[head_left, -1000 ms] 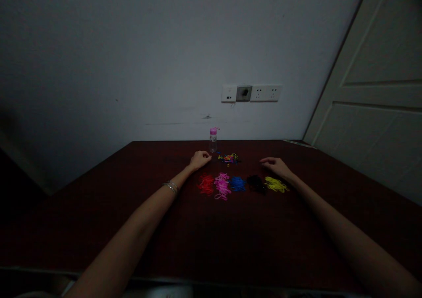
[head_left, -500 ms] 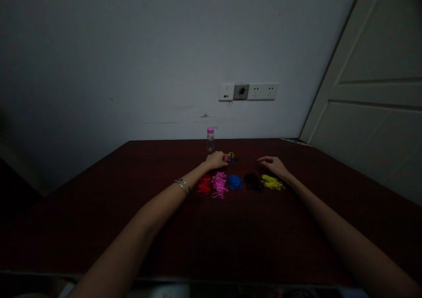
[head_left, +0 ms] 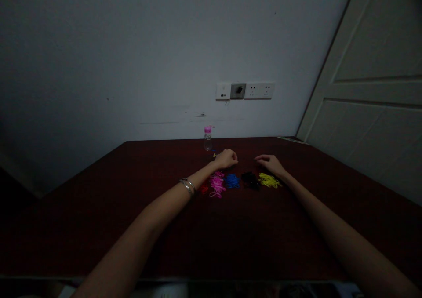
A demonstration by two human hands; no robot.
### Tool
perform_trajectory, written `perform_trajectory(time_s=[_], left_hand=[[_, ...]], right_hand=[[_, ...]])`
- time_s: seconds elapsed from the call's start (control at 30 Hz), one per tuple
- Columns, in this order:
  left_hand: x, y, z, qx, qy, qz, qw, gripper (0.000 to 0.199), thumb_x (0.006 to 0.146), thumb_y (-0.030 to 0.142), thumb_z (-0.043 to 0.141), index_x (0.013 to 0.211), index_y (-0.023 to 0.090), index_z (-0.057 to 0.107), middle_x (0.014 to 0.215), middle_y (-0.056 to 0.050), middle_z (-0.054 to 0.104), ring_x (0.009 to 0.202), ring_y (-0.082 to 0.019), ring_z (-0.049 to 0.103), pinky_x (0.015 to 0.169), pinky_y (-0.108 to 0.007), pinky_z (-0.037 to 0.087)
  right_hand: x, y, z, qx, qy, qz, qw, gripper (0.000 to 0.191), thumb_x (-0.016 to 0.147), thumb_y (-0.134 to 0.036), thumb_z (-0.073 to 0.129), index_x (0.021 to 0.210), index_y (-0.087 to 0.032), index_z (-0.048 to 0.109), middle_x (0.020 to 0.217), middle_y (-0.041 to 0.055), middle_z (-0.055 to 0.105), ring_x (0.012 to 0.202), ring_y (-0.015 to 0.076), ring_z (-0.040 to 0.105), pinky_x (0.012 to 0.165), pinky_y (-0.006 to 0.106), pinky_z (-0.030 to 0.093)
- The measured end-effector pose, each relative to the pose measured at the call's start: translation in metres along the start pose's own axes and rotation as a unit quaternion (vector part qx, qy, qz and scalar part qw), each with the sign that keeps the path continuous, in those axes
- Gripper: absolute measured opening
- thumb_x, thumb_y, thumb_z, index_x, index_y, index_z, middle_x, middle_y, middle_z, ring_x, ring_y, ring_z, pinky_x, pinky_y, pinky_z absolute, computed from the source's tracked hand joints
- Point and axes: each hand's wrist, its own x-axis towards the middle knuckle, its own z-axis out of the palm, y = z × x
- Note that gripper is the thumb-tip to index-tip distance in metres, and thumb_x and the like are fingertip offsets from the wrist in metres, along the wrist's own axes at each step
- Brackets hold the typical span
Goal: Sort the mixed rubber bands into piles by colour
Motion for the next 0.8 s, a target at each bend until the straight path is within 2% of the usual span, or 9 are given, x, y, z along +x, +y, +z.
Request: perform_trajectory(time_s=[0.1, 0.2, 0.27, 0.37, 0.5, 0.6, 0.7, 0.8], left_hand=[[0.006, 0.032, 0.009, -0.053, -0.025, 0.073, 0.996, 0.016, 0.069, 0.022, 0.058, 0.077, 0.013, 0.07, 0.069, -0.004, 0.063, 0.064, -0.012, 0.054, 0.064, -0.022, 0.04], [0.01, 0.062, 0.02, -0.084, -0.057, 0.123, 0.987, 0.021, 0.072, 0.026, 0.058, 0.082, 0.012, 0.07, 0.072, -0.003, 0.063, 0.064, -0.01, 0.054, 0.063, -0.02, 0.04], [0.011, 0.076, 0.028, -0.071, -0.075, 0.143, 0.984, 0.023, 0.072, 0.028, 0.058, 0.084, 0.012, 0.069, 0.074, -0.003, 0.063, 0.065, -0.011, 0.054, 0.063, -0.02, 0.041], [0.012, 0.086, 0.037, -0.042, -0.091, 0.158, 0.982, 0.026, 0.072, 0.032, 0.058, 0.086, 0.014, 0.069, 0.08, -0.004, 0.064, 0.068, -0.012, 0.054, 0.065, -0.022, 0.042], [0.014, 0.083, 0.041, -0.044, -0.094, 0.155, 0.983, 0.026, 0.074, 0.032, 0.055, 0.089, 0.016, 0.07, 0.084, -0.004, 0.065, 0.072, -0.013, 0.055, 0.067, -0.022, 0.042], [0.013, 0.072, 0.036, -0.069, -0.071, 0.142, 0.985, 0.029, 0.076, 0.03, 0.05, 0.09, 0.015, 0.07, 0.081, -0.003, 0.065, 0.069, -0.012, 0.054, 0.066, -0.021, 0.041], [0.011, 0.052, 0.021, -0.091, -0.031, 0.109, 0.989, 0.032, 0.077, 0.032, 0.047, 0.087, 0.012, 0.07, 0.075, -0.004, 0.065, 0.066, -0.012, 0.054, 0.063, -0.021, 0.04], [0.01, 0.021, 0.002, -0.094, 0.032, 0.065, 0.993, 0.033, 0.077, 0.033, 0.046, 0.08, 0.01, 0.071, 0.072, -0.006, 0.065, 0.066, -0.012, 0.054, 0.063, -0.022, 0.039]], right_hand=[[0.0, -0.001, 0.0, 0.006, 0.002, -0.002, 1.0, 0.034, 0.064, -0.029, 0.05, 0.088, -0.012, 0.069, 0.066, 0.0041, 0.066, 0.059, 0.0159, 0.056, 0.054, 0.024, 0.042], [0.0, 0.0, -0.001, 0.019, 0.006, -0.04, 0.999, 0.031, 0.062, -0.029, 0.051, 0.079, -0.011, 0.069, 0.069, 0.0054, 0.067, 0.063, 0.0181, 0.057, 0.058, 0.025, 0.043], [0.001, 0.001, -0.002, 0.025, 0.01, -0.062, 0.998, 0.029, 0.06, -0.029, 0.051, 0.072, -0.011, 0.069, 0.068, 0.0061, 0.067, 0.065, 0.0203, 0.058, 0.059, 0.026, 0.044], [0.001, 0.001, -0.003, 0.033, 0.018, -0.073, 0.997, 0.028, 0.059, -0.031, 0.05, 0.068, -0.012, 0.069, 0.065, 0.0062, 0.067, 0.066, 0.023, 0.059, 0.06, 0.028, 0.045], [0.0, 0.001, -0.004, 0.06, 0.015, -0.065, 0.996, 0.029, 0.059, -0.033, 0.051, 0.071, -0.013, 0.069, 0.066, 0.0056, 0.067, 0.068, 0.023, 0.059, 0.061, 0.028, 0.046], [-0.001, 0.0, -0.003, 0.071, 0.016, -0.04, 0.997, 0.031, 0.06, -0.031, 0.052, 0.076, -0.011, 0.069, 0.067, 0.0051, 0.067, 0.065, 0.0198, 0.058, 0.061, 0.027, 0.045], [-0.002, 0.001, -0.001, 0.069, 0.011, -0.01, 0.997, 0.033, 0.061, -0.03, 0.053, 0.083, -0.011, 0.069, 0.066, 0.0045, 0.066, 0.059, 0.0162, 0.056, 0.056, 0.025, 0.043], [-0.001, 0.003, 0.0, 0.071, 0.0, 0.007, 0.997, 0.033, 0.064, -0.03, 0.052, 0.087, -0.012, 0.068, 0.064, 0.0039, 0.065, 0.056, 0.0142, 0.055, 0.052, 0.023, 0.041]])
